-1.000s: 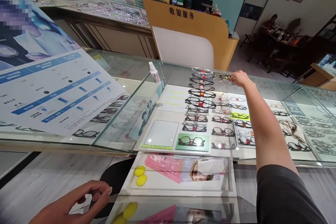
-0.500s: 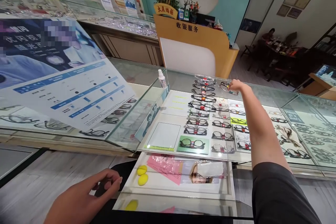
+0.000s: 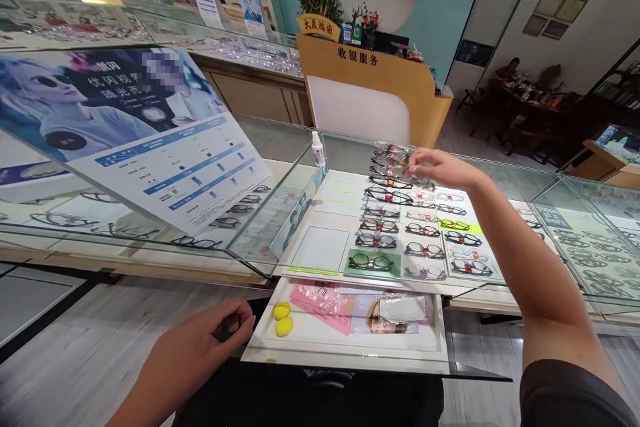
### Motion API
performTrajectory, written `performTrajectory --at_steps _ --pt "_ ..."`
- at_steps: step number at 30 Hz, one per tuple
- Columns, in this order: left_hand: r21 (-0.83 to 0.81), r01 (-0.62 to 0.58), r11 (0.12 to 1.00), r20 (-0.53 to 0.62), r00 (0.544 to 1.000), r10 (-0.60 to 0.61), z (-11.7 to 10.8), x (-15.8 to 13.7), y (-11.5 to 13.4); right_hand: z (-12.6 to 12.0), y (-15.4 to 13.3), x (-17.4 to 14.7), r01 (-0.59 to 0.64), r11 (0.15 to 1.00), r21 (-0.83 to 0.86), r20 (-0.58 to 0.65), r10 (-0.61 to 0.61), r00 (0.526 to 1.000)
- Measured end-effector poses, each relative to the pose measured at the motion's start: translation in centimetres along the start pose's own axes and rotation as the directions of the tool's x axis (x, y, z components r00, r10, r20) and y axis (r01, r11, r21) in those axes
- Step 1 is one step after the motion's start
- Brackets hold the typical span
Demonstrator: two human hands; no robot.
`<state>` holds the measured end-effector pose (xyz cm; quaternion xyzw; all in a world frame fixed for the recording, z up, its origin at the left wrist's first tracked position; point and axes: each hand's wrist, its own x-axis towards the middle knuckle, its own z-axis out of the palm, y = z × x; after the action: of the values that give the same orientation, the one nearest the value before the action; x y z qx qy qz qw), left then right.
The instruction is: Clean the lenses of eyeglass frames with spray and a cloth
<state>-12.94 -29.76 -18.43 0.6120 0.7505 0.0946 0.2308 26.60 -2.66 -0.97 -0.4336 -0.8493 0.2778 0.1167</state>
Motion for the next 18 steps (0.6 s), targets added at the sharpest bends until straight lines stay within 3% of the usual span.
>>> performTrajectory --at_steps 2,5,6,8,10,12,13,15,18 --pt "-0.006 0.002 1.000 0.012 1.000 -0.002 -0.2 -0.3 0.1 2.3 -4.4 -2.4 0.102 0.976 0.192 0.246 -0.148 0.958" --pt "-0.018 0.034 0.999 0.018 0.999 -0.034 -0.4 -0.9 0.3 7.9 -9.4 -5.8 0.088 0.914 0.396 0.483 -0.289 0.827" --pt "-0.029 0.047 0.998 0.021 0.999 -0.047 -0.4 -1.1 0.3 10.2 -10.4 -6.8 0.024 0.902 0.431 0.537 -0.278 0.796" --pt "-0.068 0.066 0.995 0.004 0.998 -0.066 -0.4 -1.5 0.1 15.2 -11.0 -8.6 -0.064 0.892 0.447 0.562 -0.224 0.796" --pt "-0.129 0.059 0.990 -0.016 0.998 -0.062 -0.3 -1.9 -0.2 20.2 -10.1 -9.8 -0.088 0.915 0.394 0.481 -0.124 0.868" --pt "-0.191 0.041 0.981 -0.033 0.998 -0.049 -0.1 -2.3 -0.5 24.5 -8.3 -10.0 -0.010 0.965 0.263 0.272 -0.065 0.960" --pt "-0.214 0.030 0.976 -0.042 0.998 -0.040 0.0 -2.4 -0.7 26.3 -7.1 -9.6 0.031 0.985 0.171 0.170 -0.061 0.984" --pt "-0.235 0.002 0.972 -0.077 0.997 -0.020 0.2 -2.7 -1.0 28.7 -4.7 -7.9 0.083 0.997 0.000 0.018 -0.083 0.996" --pt "-0.220 -0.048 0.974 -0.128 0.992 0.020 0.3 -2.9 -1.3 29.7 -1.3 -3.8 0.085 0.974 -0.209 -0.149 -0.117 0.982"
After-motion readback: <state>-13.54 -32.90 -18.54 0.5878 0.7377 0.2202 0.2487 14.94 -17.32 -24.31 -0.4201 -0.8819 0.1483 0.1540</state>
